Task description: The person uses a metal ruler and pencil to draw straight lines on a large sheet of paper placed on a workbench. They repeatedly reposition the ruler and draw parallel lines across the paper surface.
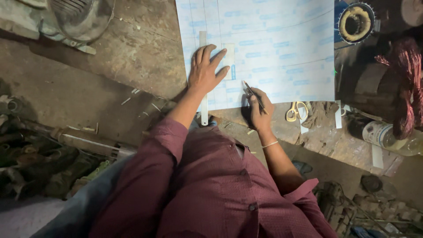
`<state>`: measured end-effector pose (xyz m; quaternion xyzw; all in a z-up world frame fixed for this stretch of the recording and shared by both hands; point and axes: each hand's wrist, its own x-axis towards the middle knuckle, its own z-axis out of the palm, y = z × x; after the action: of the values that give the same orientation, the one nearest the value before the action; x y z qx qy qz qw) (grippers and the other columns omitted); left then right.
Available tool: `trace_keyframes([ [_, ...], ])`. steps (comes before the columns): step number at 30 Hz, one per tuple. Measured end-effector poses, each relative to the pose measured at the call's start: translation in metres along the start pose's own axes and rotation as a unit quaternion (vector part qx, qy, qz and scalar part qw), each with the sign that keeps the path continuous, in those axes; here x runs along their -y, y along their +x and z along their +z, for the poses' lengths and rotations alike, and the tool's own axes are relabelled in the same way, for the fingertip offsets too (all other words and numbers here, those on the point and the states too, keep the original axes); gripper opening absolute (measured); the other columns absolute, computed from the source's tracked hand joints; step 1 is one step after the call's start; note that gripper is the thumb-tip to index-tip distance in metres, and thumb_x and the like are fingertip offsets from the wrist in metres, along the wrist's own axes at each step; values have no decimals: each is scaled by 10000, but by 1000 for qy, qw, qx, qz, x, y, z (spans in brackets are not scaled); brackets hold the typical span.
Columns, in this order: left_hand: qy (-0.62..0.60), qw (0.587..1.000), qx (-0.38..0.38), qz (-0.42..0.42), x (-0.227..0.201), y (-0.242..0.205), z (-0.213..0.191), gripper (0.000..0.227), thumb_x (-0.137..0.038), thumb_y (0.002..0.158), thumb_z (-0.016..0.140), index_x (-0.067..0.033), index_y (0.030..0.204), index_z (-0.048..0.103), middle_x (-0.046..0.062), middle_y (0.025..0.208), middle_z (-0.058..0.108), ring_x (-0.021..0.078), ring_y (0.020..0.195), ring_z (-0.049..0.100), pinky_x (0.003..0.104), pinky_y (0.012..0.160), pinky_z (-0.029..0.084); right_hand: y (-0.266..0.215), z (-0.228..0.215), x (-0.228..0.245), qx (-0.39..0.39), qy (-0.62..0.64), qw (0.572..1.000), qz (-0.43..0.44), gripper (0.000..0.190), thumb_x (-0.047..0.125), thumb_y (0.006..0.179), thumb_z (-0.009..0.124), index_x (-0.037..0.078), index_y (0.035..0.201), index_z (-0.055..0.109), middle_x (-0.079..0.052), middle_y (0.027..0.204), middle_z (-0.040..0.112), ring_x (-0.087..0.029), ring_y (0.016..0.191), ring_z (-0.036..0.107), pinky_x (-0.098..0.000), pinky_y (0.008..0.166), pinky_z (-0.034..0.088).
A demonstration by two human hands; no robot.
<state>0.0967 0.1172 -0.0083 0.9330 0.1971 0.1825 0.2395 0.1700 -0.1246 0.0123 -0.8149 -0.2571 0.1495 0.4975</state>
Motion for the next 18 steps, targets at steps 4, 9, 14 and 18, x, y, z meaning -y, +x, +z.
trace_keyframes([
  [4, 6, 1000, -6, 5, 1, 0, 0, 524, -413, 964, 728, -176, 1420, 628, 131, 1418, 481, 355, 1356, 405, 563, 1152, 336, 3, 1, 9, 8, -12, 1000, -8, 327, 268, 1074, 576, 6, 1248, 665, -146, 1079, 766, -208, 1006, 740, -325, 890, 558],
  [9, 13, 1000, -12, 18, 2, 1, 1, 518, -407, 977, 731, -167, 1424, 627, 133, 1419, 478, 353, 1358, 406, 563, 1162, 334, 22, 7, 20, -2, -35, 999, -29, 290, 241, 1085, 597, 10, 1245, 671, -159, 1100, 761, -218, 1017, 738, -334, 908, 557],
  [14, 14, 1000, -21, 16, 2, 0, 2, 525, -401, 952, 747, -169, 1410, 634, 129, 1425, 483, 360, 1360, 410, 563, 1153, 334, 70, 28, 25, 8, -7, 999, -46, 272, 218, 1060, 619, 15, 1228, 686, -161, 1081, 768, -232, 1003, 753, -334, 885, 571],
  [18, 18, 999, -19, 21, 1, 3, 3, 546, -397, 930, 757, -163, 1408, 633, 138, 1428, 482, 374, 1356, 407, 567, 1141, 333, 105, 40, 27, 4, -59, 994, -92, 238, 189, 1038, 651, 34, 1201, 729, -186, 1049, 757, -324, 938, 739, -378, 832, 572],
])
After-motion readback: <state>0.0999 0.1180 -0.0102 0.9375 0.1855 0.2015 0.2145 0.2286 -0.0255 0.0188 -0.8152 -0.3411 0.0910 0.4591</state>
